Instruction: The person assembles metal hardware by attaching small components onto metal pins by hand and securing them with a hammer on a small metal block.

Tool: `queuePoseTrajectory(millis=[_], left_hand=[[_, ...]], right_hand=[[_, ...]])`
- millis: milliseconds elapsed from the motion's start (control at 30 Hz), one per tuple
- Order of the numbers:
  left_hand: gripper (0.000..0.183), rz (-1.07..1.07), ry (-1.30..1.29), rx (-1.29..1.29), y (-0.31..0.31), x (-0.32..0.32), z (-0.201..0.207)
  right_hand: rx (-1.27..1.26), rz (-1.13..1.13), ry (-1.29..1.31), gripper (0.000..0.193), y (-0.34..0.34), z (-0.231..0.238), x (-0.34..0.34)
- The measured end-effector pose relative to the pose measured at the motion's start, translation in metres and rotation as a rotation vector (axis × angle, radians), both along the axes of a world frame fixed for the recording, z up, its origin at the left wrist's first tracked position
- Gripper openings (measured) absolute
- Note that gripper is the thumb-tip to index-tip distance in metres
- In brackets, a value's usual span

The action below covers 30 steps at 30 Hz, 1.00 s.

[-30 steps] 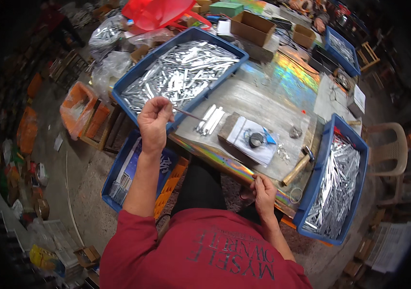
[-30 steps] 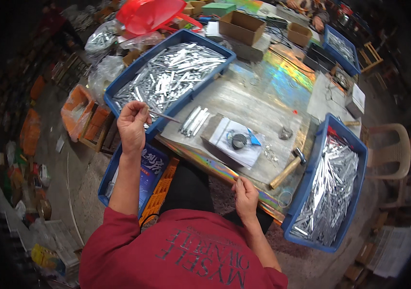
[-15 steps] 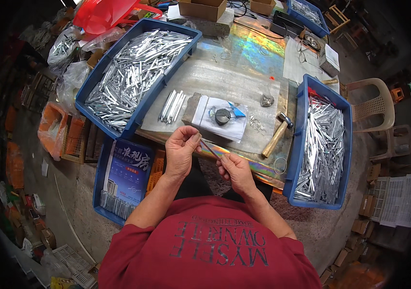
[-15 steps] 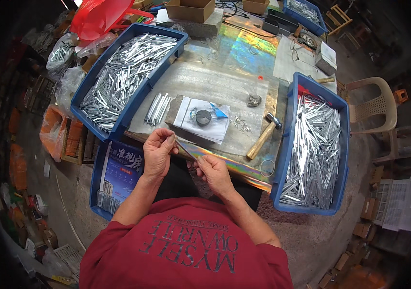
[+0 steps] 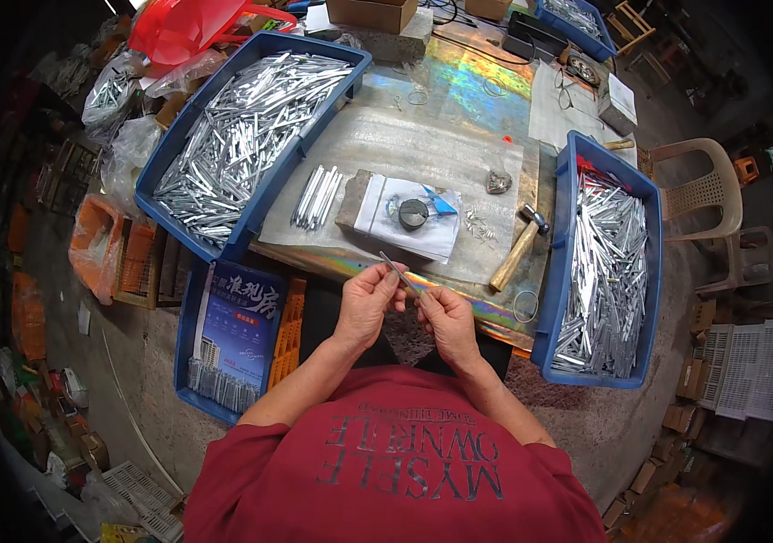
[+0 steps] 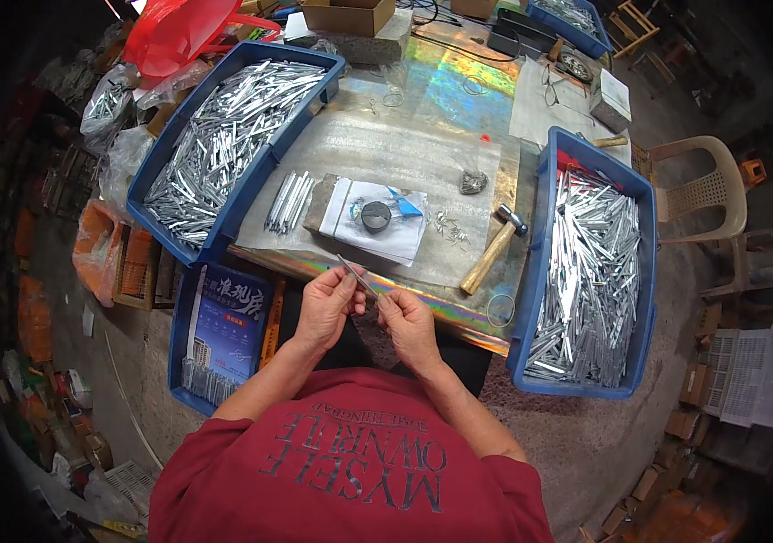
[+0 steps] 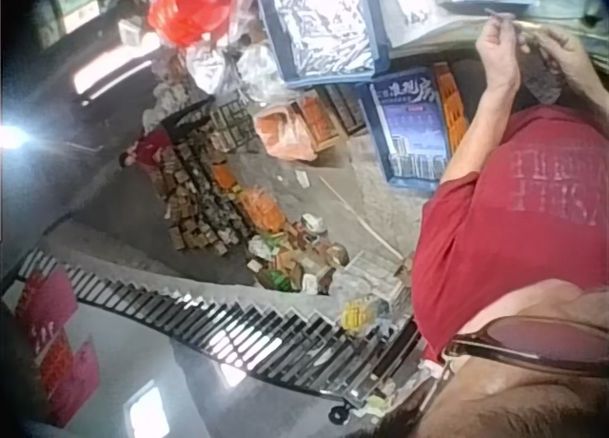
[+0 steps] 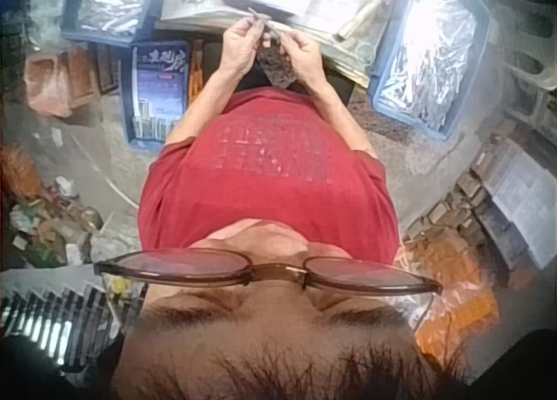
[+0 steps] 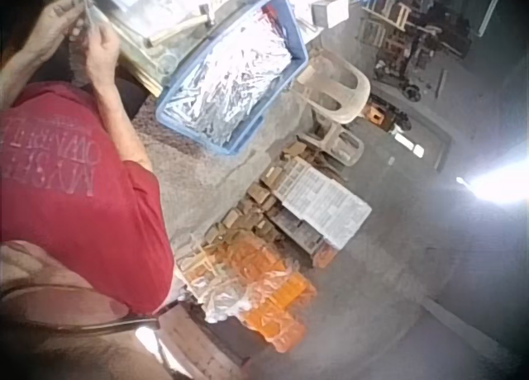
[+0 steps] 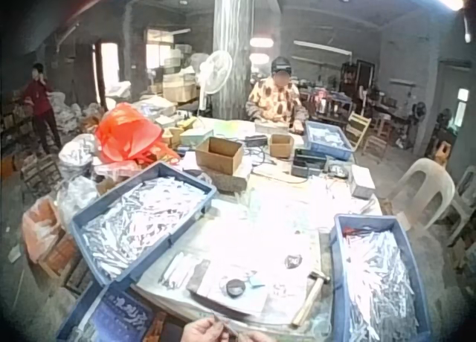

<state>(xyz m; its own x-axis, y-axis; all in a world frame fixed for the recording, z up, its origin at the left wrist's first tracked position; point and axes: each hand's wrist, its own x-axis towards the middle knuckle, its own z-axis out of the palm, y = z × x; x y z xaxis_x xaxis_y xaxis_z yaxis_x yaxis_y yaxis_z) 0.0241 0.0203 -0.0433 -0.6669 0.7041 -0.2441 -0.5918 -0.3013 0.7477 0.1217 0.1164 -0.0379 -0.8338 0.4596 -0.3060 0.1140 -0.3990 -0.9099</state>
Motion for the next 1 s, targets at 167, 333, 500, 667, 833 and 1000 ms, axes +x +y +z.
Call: queuePoseTrajectory(millis=[167,333,500,667,833,1000], left_hand=[[0.019,-0.042,0.060,-0.076,0.002,0.002,0.001],[0.020,-0.035,0.111,-0.055,-0.001,-0.012,0.007],[0.020,-0.056,0.135,-0.093,-0.003,-0.020,0.012],[0.016,-0.241,0.309,-0.223,-0.012,-0.031,0.014],[0.015,-0.578,0.887,-0.420,-0.013,-0.029,0.017],[0.016,-0.728,0.981,-0.499,-0.012,-0.025,0.010]], right_hand=[[0.081,-0.046,-0.035,0.017,0.002,-0.007,0.002],[0.226,-0.069,-0.027,0.017,0.009,-0.015,0.006],[0.357,-0.088,-0.067,0.016,0.016,-0.009,0.006],[0.726,-0.024,-0.085,0.008,0.031,0.008,0.009],[1.064,0.162,0.080,0.005,0.039,0.018,0.008],[1.062,0.296,0.153,0.010,0.050,0.020,0.006]])
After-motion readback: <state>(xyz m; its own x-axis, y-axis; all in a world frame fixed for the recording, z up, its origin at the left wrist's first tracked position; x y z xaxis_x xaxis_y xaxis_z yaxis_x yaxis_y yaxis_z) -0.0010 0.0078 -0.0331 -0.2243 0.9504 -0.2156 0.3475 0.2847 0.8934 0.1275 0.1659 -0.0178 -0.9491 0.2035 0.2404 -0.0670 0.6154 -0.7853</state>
